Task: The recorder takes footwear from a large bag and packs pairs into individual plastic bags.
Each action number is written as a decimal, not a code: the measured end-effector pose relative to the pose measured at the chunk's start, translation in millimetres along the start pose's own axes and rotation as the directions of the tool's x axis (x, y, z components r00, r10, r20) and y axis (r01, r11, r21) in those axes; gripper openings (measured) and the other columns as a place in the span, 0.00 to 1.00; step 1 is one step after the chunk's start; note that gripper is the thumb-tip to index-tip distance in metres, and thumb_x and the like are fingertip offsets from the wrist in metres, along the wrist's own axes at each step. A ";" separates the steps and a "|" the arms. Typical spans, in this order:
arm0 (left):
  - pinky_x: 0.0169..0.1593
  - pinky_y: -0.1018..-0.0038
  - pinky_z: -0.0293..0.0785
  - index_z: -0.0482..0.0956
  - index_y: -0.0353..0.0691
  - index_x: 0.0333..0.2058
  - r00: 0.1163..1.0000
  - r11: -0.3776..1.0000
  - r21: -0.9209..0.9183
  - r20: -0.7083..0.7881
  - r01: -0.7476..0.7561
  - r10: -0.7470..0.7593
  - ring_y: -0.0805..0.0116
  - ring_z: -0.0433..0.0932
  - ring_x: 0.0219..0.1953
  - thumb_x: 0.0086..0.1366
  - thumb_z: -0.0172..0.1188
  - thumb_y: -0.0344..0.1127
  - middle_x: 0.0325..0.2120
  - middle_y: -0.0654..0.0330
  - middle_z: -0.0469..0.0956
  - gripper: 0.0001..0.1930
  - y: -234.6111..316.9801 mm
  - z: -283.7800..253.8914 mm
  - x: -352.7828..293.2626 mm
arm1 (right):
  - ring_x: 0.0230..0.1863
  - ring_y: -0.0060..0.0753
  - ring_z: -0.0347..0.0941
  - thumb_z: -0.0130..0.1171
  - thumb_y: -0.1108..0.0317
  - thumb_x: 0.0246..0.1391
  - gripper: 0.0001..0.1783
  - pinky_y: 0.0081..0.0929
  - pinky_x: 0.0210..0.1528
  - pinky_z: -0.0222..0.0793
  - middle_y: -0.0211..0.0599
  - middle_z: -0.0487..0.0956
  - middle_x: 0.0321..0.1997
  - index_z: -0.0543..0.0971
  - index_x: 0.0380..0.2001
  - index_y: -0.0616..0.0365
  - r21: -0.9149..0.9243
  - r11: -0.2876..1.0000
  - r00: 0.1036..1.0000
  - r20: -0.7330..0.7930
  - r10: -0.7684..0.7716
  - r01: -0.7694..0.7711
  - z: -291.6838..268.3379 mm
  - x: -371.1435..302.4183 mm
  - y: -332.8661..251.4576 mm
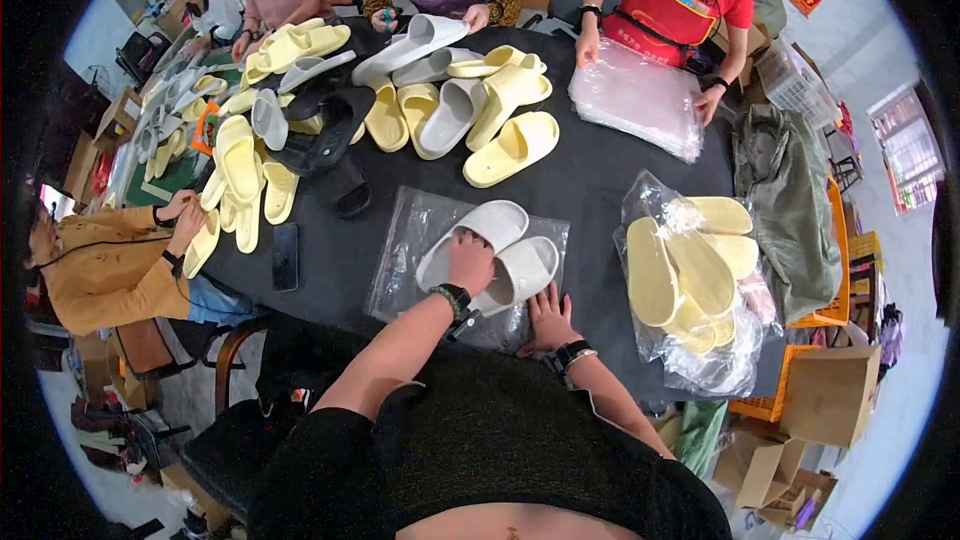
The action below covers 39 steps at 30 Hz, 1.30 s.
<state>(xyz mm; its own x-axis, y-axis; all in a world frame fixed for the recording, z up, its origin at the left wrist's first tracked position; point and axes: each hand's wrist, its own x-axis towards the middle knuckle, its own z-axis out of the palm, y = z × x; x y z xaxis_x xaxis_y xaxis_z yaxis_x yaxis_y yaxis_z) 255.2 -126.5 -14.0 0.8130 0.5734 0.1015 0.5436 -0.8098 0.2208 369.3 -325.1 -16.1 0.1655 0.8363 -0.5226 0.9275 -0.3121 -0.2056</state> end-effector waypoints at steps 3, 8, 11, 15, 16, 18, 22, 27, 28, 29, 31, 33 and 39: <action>0.55 0.51 0.58 0.83 0.39 0.32 0.985 0.997 0.029 0.156 0.069 -0.073 0.51 0.67 0.53 0.53 0.57 0.37 0.39 0.52 0.78 0.12 -7.3 -5.5 6.0 | 0.74 0.56 0.25 0.74 0.33 0.15 0.82 0.68 0.67 0.31 0.45 0.36 0.74 0.38 0.69 0.56 0.029 0.999 0.995 -0.094 -0.013 0.016 5.1 -5.8 9.1; 0.52 0.52 0.60 0.83 0.39 0.31 0.978 0.973 0.103 0.005 0.209 -0.211 0.53 0.69 0.50 0.52 0.57 0.38 0.35 0.53 0.79 0.12 -63.5 -10.8 -5.6 | 0.74 0.55 0.25 0.76 0.37 0.15 0.83 0.67 0.67 0.31 0.44 0.33 0.75 0.37 0.69 0.57 0.058 0.998 0.997 -0.073 -0.020 0.024 -9.8 -2.1 5.2; 0.52 0.50 0.60 0.83 0.38 0.31 0.966 0.955 0.142 -0.045 0.259 -0.255 0.53 0.70 0.48 0.53 0.57 0.38 0.35 0.53 0.79 0.12 -95.6 -28.5 -19.0 | 0.74 0.57 0.25 0.76 0.37 0.15 0.82 0.67 0.67 0.32 0.46 0.33 0.75 0.38 0.69 0.58 0.050 0.998 0.998 -0.048 -0.039 0.041 -14.8 3.9 3.1; 0.54 0.50 0.59 0.82 0.39 0.32 0.933 0.904 0.256 0.018 0.343 -0.359 0.52 0.69 0.48 0.53 0.58 0.40 0.36 0.52 0.78 0.12 -105.1 -48.7 -47.6 | 0.74 0.58 0.27 0.75 0.36 0.18 0.80 0.66 0.67 0.32 0.48 0.33 0.74 0.39 0.69 0.58 0.065 0.994 0.996 -0.037 -0.082 0.084 -29.8 0.7 -2.1; 0.55 0.50 0.59 0.82 0.39 0.32 0.913 0.881 0.293 0.060 0.371 -0.404 0.52 0.69 0.49 0.53 0.58 0.40 0.36 0.52 0.78 0.12 -107.1 -35.0 -53.6 | 0.74 0.58 0.27 0.74 0.36 0.21 0.78 0.64 0.67 0.33 0.49 0.33 0.74 0.39 0.69 0.57 0.084 0.993 0.996 0.019 -0.082 0.080 -34.8 -1.3 0.1; 0.56 0.50 0.58 0.82 0.39 0.30 0.963 0.933 0.242 -0.023 0.265 -0.268 0.52 0.68 0.50 0.52 0.59 0.41 0.36 0.53 0.78 0.12 -94.1 -24.2 -60.4 | 0.74 0.59 0.27 0.74 0.35 0.22 0.77 0.65 0.67 0.35 0.50 0.33 0.74 0.39 0.69 0.57 0.075 0.996 0.999 0.013 -0.048 0.047 -12.0 -6.5 20.5; 0.57 0.50 0.56 0.81 0.38 0.30 0.946 0.947 0.047 -0.076 0.319 -0.315 0.50 0.67 0.50 0.50 0.59 0.39 0.36 0.54 0.77 0.12 -105.8 -9.5 -80.1 | 0.73 0.61 0.28 0.74 0.37 0.24 0.75 0.67 0.65 0.38 0.50 0.34 0.74 0.41 0.69 0.56 0.026 0.999 0.999 0.028 -0.044 0.043 -10.0 -4.5 14.4; 0.61 0.48 0.52 0.81 0.35 0.36 0.928 0.930 -0.020 -0.050 0.368 -0.368 0.46 0.65 0.54 0.53 0.58 0.36 0.38 0.49 0.77 0.14 -103.5 -19.0 -83.7 | 0.72 0.61 0.36 0.72 0.40 0.32 0.65 0.63 0.65 0.45 0.48 0.42 0.73 0.48 0.67 0.54 0.012 0.994 0.993 -0.033 -0.111 0.112 -19.3 7.4 19.4; 0.62 0.47 0.51 0.81 0.35 0.35 0.929 0.933 -0.010 -0.091 0.360 -0.360 0.46 0.65 0.54 0.53 0.58 0.36 0.38 0.49 0.77 0.13 -103.5 -17.1 -84.1 | 0.72 0.61 0.38 0.72 0.40 0.32 0.63 0.62 0.65 0.46 0.49 0.44 0.73 0.50 0.67 0.54 0.028 0.988 0.988 -0.040 -0.152 0.153 -22.9 12.5 21.3; 0.62 0.47 0.51 0.81 0.35 0.35 0.933 0.936 0.007 -0.092 0.351 -0.349 0.46 0.65 0.54 0.53 0.58 0.35 0.38 0.49 0.77 0.12 -104.9 -14.7 -84.8 | 0.71 0.62 0.41 0.72 0.41 0.30 0.63 0.61 0.65 0.46 0.50 0.47 0.72 0.52 0.67 0.55 -0.019 0.988 0.981 -0.120 -0.153 0.152 -35.9 15.9 17.9; 0.61 0.47 0.51 0.80 0.34 0.36 0.933 0.935 0.056 -0.100 0.351 -0.345 0.47 0.65 0.54 0.53 0.58 0.35 0.40 0.50 0.76 0.13 -108.8 -7.8 -86.5 | 0.71 0.62 0.40 0.73 0.41 0.29 0.65 0.61 0.65 0.47 0.51 0.46 0.72 0.51 0.67 0.56 -0.031 0.991 0.967 -0.217 -0.135 0.131 -61.3 22.2 14.3; 0.61 0.47 0.51 0.80 0.34 0.36 0.939 0.942 0.030 -0.094 0.334 -0.330 0.47 0.65 0.54 0.53 0.58 0.36 0.40 0.50 0.76 0.14 -106.9 -11.9 -77.9 | 0.72 0.62 0.39 0.74 0.41 0.26 0.69 0.62 0.65 0.46 0.53 0.44 0.72 0.49 0.67 0.57 -0.043 0.995 0.951 -0.294 -0.096 0.088 -75.2 24.0 14.4; 0.58 0.48 0.54 0.80 0.37 0.34 0.939 0.955 0.006 -0.180 0.298 -0.292 0.49 0.66 0.52 0.53 0.58 0.39 0.37 0.51 0.77 0.13 -110.3 -13.9 -72.3 | 0.73 0.59 0.33 0.80 0.49 0.16 0.76 0.63 0.67 0.43 0.46 0.39 0.74 0.45 0.67 0.59 -0.040 0.997 0.993 -0.103 0.054 -0.059 -64.1 29.5 34.0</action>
<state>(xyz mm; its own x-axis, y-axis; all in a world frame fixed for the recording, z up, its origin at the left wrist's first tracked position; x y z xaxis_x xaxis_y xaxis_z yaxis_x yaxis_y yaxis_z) 133.7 -76.9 -32.2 0.5673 0.7974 0.2057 0.7624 -0.6030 0.2348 427.2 -282.1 14.5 0.2494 0.8602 -0.4449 0.9290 -0.3423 -0.1410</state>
